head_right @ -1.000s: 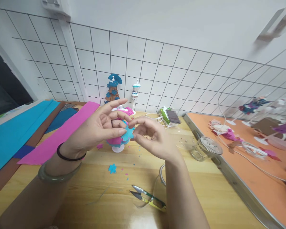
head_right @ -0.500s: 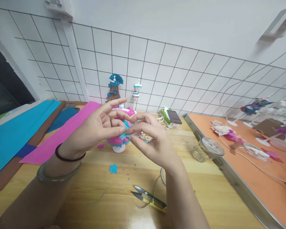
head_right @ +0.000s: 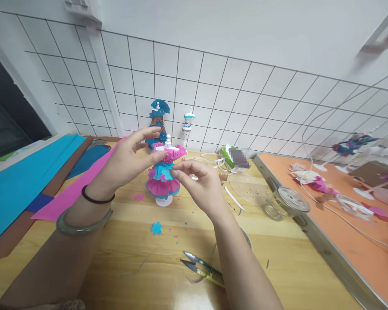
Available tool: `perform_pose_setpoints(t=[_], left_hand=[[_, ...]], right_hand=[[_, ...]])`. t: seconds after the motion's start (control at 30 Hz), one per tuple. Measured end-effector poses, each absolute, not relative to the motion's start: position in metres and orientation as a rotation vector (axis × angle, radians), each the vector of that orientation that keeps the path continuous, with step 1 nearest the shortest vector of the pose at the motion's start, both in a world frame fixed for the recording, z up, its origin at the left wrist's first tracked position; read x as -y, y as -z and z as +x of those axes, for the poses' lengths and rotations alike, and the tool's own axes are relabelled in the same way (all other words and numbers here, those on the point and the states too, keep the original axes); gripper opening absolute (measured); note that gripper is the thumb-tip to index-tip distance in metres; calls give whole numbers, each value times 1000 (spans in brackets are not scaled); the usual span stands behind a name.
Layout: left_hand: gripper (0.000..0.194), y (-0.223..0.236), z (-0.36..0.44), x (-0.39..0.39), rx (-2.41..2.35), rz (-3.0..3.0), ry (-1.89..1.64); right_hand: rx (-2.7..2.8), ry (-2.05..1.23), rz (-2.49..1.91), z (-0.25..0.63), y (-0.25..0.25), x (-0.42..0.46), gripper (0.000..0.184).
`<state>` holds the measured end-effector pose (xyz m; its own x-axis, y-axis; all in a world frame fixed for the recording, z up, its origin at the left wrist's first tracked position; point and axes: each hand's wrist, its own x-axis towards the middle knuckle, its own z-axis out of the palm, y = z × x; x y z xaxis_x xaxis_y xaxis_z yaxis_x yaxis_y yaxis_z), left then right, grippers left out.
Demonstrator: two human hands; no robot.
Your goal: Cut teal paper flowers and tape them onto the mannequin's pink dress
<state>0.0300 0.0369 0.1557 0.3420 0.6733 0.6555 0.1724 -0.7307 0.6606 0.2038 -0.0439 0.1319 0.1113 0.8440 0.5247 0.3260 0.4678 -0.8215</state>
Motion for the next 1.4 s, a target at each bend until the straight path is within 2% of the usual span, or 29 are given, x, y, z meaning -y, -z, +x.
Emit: perform_pose_setpoints(t=[0.1,0.27,0.67,1.4], left_hand=[[64,-147,34,-44,-672,2167,-1225],[69,-140,42,-47,-678,2108,-1237],[67,-140,50,-35,-634,2210,-1263],[62,-143,54,-26,-658,2271,-1233]], right_hand=[[1436,-494,-1083,200,-124,37,8],[1419,-398,-1049,199,-120,32,6],[1434,-114,-1036,194,-124,31,6],[1313,-196,-1080,192,-124,32,5]])
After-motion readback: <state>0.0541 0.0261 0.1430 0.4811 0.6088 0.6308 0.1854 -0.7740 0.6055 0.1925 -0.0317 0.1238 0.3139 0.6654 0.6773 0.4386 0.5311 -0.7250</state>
